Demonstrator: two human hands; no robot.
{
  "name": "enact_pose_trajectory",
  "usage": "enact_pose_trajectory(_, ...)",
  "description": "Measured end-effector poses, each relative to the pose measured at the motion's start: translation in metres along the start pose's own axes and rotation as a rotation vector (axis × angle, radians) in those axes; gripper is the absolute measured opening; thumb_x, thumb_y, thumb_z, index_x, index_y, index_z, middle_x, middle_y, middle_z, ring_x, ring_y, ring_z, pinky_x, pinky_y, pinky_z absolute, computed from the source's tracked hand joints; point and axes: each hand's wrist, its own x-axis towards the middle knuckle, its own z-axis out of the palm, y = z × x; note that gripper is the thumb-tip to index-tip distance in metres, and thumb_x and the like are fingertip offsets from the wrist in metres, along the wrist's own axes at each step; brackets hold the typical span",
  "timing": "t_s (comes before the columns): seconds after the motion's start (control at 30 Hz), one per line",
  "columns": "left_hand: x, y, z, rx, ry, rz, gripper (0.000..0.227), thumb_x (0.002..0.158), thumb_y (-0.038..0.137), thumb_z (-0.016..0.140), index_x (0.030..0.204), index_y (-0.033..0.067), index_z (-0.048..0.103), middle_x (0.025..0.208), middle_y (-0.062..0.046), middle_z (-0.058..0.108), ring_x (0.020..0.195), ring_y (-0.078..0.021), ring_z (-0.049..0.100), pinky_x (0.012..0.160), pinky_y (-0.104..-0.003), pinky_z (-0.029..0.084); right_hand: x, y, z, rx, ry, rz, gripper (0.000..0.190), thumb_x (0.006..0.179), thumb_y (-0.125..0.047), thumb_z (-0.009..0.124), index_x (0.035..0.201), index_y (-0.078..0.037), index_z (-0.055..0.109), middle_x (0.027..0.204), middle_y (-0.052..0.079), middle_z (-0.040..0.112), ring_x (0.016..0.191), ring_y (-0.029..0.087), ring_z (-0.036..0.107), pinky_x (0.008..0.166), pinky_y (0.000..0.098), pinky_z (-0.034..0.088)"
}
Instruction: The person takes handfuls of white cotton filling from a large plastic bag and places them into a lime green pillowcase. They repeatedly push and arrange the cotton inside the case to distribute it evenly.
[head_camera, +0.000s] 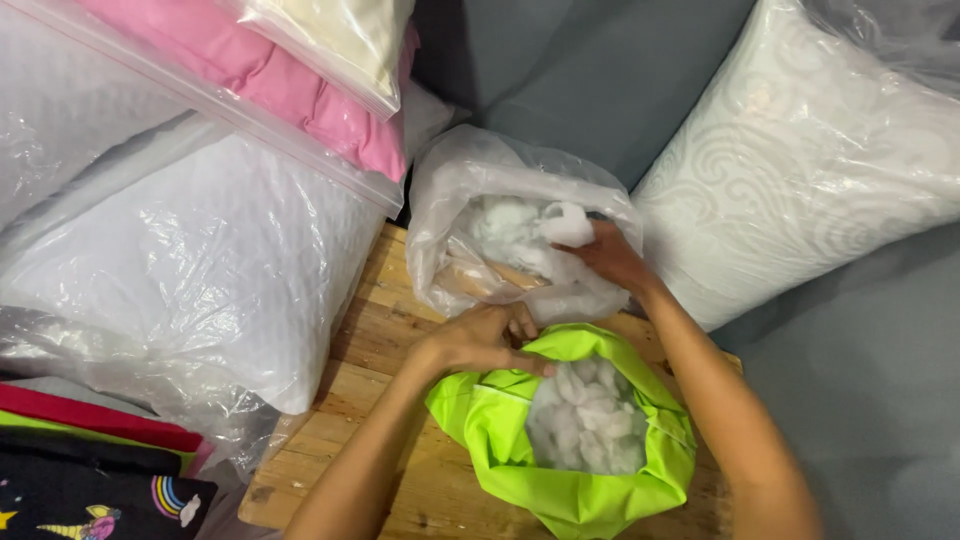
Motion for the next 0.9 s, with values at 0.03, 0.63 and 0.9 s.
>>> enact_pose_trajectory(0.03, -0.004, 0.001, -0.002, 0.043, -0.036, -0.034, 0.08, 0.061, 0.067, 0.078, 0.116, 0.0095, 0.067, 0.115, -0.014, 0.071, 0.118, -0.0349, 0.067, 0.101, -0.049, 0.053, 0.001, 0.003, -0.006, 0.008, -0.017, 0.027, 0.043, 0.085, -0.031, 0.089, 0.113, -0.002, 0.075, 0.104, 0.014, 0.075, 0.084, 0.022, 0.065, 0.075, 0.0359, 0.052)
enact_pose_trajectory(0.63, 0.006, -0.014, 0.0, -0.22, 0.248, 0.034, 0.041, 0.077, 0.037, 0.082, 0.1, 0.0037, 0.076, 0.081, -0.013, 0.066, 0.084, -0.0288, 0.068, 0.077, -0.041, 0.058, -0.111, -0.037, -0.076, 0.427, 0.469, 0.023, 0.044, 0.094, -0.027, 0.083, 0.131, -0.01, 0.066, 0.111, 0.005, 0.073, 0.091, 0.013, 0.069, 0.084, 0.036, 0.061)
enact_pose_trajectory(0.9, 0.001, 0.013, 0.015, -0.832, 0.523, 0.068, 0.033, 0.074, 0.013, 0.091, 0.095, -0.0067, 0.074, 0.062, -0.004, 0.055, 0.052, -0.0136, 0.059, 0.048, -0.024, 0.051, -0.186, -0.078, -0.002, 0.232, 0.34, -0.023, 0.044, 0.087, -0.031, 0.082, 0.121, -0.006, 0.069, 0.102, 0.012, 0.072, 0.09, 0.024, 0.067, 0.085, 0.0405, 0.057)
